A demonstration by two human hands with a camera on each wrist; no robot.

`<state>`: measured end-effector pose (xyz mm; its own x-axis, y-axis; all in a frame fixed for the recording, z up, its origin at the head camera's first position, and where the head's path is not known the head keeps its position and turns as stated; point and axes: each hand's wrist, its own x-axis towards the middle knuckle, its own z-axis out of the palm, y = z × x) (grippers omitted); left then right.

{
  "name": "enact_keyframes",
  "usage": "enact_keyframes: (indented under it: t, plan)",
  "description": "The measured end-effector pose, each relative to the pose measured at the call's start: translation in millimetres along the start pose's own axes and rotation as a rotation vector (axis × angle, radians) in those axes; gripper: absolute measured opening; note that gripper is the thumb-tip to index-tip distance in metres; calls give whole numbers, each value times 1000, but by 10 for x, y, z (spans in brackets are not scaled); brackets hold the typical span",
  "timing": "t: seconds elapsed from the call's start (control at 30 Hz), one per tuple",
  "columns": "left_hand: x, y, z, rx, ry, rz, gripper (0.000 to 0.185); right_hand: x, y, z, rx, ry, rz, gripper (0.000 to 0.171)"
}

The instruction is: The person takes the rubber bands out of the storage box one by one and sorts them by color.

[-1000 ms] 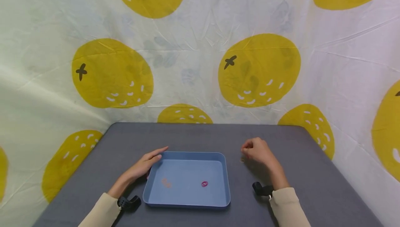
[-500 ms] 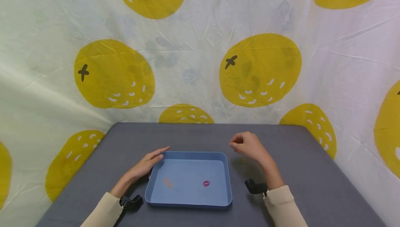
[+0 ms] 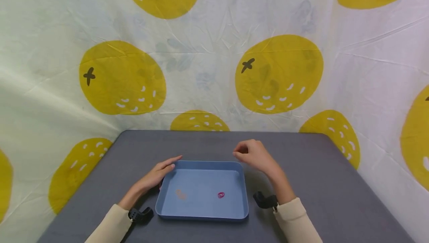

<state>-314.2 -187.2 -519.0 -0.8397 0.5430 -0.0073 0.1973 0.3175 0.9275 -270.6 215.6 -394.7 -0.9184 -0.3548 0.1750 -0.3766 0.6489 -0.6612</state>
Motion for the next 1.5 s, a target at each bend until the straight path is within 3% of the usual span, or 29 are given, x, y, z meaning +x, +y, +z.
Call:
enact_keyframes:
  t: [0.63,1.5]
  plan:
    - [34,-1,35,-24,8,-17,48,101,-127,235,-11,-83,-99,11]
    - [-7,14,5,-4,27,-41,47,328,-438,781,-4,-279,-192,14]
